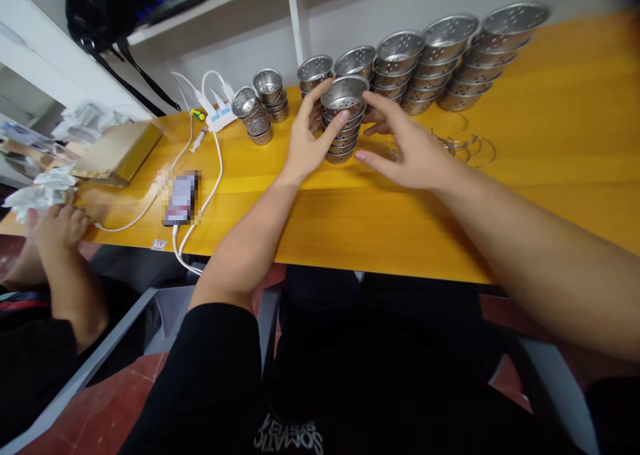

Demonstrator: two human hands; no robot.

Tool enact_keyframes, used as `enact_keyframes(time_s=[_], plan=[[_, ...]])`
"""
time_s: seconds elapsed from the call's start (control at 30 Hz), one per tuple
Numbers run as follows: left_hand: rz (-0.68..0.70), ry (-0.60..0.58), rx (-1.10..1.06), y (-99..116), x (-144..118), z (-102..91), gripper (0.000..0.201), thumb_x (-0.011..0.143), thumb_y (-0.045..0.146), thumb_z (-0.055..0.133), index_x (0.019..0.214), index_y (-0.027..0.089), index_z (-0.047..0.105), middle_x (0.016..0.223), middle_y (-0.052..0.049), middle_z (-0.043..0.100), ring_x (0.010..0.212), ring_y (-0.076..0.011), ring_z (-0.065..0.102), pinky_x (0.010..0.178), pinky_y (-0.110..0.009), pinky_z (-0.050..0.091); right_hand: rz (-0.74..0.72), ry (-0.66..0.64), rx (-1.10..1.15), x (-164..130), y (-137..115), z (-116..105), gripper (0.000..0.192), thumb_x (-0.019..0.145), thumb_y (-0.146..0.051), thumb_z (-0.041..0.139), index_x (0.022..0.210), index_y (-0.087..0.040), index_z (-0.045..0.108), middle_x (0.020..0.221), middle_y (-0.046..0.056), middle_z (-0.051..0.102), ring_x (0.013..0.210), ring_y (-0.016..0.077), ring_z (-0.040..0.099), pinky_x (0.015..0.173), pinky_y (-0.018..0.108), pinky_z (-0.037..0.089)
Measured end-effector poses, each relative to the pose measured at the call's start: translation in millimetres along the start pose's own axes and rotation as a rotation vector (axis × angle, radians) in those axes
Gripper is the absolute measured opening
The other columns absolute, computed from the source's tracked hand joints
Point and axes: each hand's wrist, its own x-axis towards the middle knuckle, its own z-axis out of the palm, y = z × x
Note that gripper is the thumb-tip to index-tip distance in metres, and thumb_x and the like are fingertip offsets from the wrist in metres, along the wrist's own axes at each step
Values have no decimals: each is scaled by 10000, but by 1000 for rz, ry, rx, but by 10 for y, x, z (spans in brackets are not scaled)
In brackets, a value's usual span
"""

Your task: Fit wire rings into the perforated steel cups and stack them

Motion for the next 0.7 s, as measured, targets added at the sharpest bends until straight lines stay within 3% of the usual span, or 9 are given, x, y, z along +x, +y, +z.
enact_keyframes(time_s=[0.17, 0.37, 0.47, 0.6, 0.7], plan=[[-1, 29, 45, 42, -1, 14, 891, 898, 913, 628, 1587, 357, 528, 1661, -74, 619, 1566, -293, 634, 1346, -459, 507, 34, 27, 14, 12, -36, 2, 972, 938, -720, 777, 1770, -433, 362, 1728, -4, 523, 1519, 469, 565, 1321, 705, 484], [22, 27, 147, 39, -36, 47, 810, 974, 846, 579, 1612, 356, 481, 1674, -53, 608, 1543, -260, 661, 1321, -456, 542, 7, 14, -17, 3, -6, 27, 1017, 948, -714, 765, 1803, -435, 290, 1788, -6, 436, 1527, 474, 553, 1314, 709, 487], [57, 32, 205, 89, -71, 19, 789, 1002, 809, 571, 1655, 404, 390, 1724, -18, 545, 1623, -241, 581, 1357, -461, 510, -4, -5, -30, -16, 6, 22, 1062, 956, -707, 761, 1822, -450, 203, 1826, -16, 367, 1535, 462, 547, 1306, 695, 505], [59, 193, 326, 123, -57, -290, 620, 1006, 673, 687, 1549, 433, 506, 1726, -1, 514, 1711, -206, 445, 1465, -402, 354, 2, 10, -34, -45, 75, -15, 1118, 938, -729, 778, 1823, -458, 150, 1841, -21, 333, 1568, 453, 514, 1275, 674, 546], [2, 343, 526, -7, -4, -665, 478, 1013, 502, 732, 1442, 326, 619, 1749, -70, 444, 1732, -228, 382, 1497, -424, 274, 29, 18, -50, -78, 144, -49, 1055, 933, -770, 758, 1801, -448, 253, 1828, 8, 360, 1488, 456, 596, 1264, 698, 541]])
